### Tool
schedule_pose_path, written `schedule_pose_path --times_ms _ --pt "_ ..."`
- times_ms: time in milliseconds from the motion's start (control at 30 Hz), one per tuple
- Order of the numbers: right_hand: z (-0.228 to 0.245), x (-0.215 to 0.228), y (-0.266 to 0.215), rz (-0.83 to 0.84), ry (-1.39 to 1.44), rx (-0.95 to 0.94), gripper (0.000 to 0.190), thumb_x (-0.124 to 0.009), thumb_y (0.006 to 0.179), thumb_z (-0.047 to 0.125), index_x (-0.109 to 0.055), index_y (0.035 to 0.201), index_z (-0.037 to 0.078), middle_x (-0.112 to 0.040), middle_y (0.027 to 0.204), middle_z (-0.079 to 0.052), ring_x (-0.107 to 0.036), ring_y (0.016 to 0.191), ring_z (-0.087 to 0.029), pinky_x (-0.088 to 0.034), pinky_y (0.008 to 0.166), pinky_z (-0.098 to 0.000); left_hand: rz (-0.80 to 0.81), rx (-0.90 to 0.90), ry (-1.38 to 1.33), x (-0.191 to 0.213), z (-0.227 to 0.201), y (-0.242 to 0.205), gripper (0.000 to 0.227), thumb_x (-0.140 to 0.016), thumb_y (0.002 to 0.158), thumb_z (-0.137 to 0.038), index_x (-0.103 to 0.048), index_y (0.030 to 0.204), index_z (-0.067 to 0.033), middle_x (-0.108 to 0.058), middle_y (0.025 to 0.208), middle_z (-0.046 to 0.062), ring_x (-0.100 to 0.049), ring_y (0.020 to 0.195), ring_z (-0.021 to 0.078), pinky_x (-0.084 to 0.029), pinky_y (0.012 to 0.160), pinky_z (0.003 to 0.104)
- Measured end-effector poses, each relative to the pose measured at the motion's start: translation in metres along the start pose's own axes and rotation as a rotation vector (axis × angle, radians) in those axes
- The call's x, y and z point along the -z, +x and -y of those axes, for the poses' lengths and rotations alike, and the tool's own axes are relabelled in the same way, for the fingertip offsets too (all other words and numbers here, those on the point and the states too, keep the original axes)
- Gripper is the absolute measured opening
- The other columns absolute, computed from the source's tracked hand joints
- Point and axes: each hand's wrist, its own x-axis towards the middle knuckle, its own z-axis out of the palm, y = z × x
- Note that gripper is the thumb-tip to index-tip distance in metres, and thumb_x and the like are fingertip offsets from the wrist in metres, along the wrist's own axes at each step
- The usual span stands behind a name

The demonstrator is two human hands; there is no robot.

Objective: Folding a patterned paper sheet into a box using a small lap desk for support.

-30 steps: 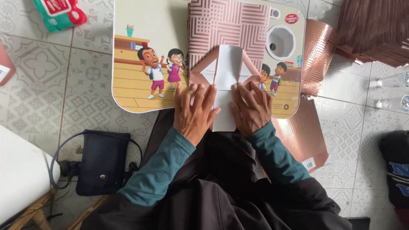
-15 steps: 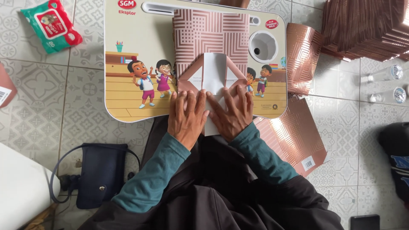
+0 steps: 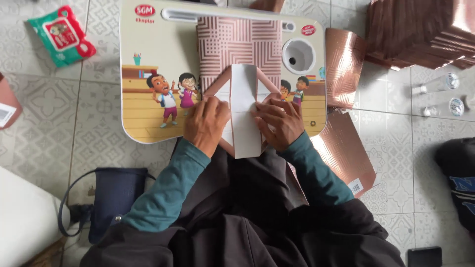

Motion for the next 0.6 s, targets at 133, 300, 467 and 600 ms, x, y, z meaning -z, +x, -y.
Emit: schedule_pose_path --times_ms 133,300,467,600 --pt "-0.029 0.019 0.043 0.05 0.406 -0.045 0.019 -0.082 0.087 0.037 -0.08 0.103 0.026 -0.078 0.097 0.0 -0.071 0.082 -0.032 -0.054 0.073 -0.0441 0.128 0.114 0.005 0.015 0.006 0.02 0.047 -0.084 0.085 -0.03 -0.06 0.119 -0.0074 -0.059 0.114 0.009 -0.067 0.076 0.0221 -0.061 0.072 0.035" --pt "-0.08 -0.002 0.069 0.184 0.326 -0.125 0.069 -0.085 0.082 0.02 -0.056 0.144 0.015 -0.07 0.107 -0.012 -0.07 0.069 -0.03 -0.058 0.061 -0.0442 0.413 0.285 -0.26 -0.015 0.024 0.034 0.058 -0.078 0.081 -0.01 -0.053 0.134 -0.0054 -0.056 0.121 0.016 -0.072 0.092 0.0377 -0.061 0.08 0.05" --pt "-0.085 -0.009 0.078 0.298 0.302 -0.084 0.044 -0.082 0.084 0.023 -0.066 0.125 0.022 -0.068 0.096 -0.007 -0.069 0.071 -0.032 -0.056 0.062 -0.0456 0.426 0.307 -0.2 -0.025 0.03 0.031 0.052 -0.081 0.076 -0.014 -0.057 0.122 -0.0185 -0.056 0.109 0.006 -0.061 0.102 0.0328 -0.05 0.087 0.051" --pt "-0.06 0.013 0.068 0.165 0.381 0.055 0.022 -0.066 0.096 0.014 -0.077 0.115 0.013 -0.064 0.096 -0.015 -0.065 0.066 -0.034 -0.055 0.057 -0.0468 0.189 0.13 -0.176 -0.031 0.029 0.023 0.03 -0.072 0.081 -0.008 -0.061 0.104 -0.0244 -0.05 0.095 -0.003 -0.055 0.09 0.023 -0.045 0.078 0.041"
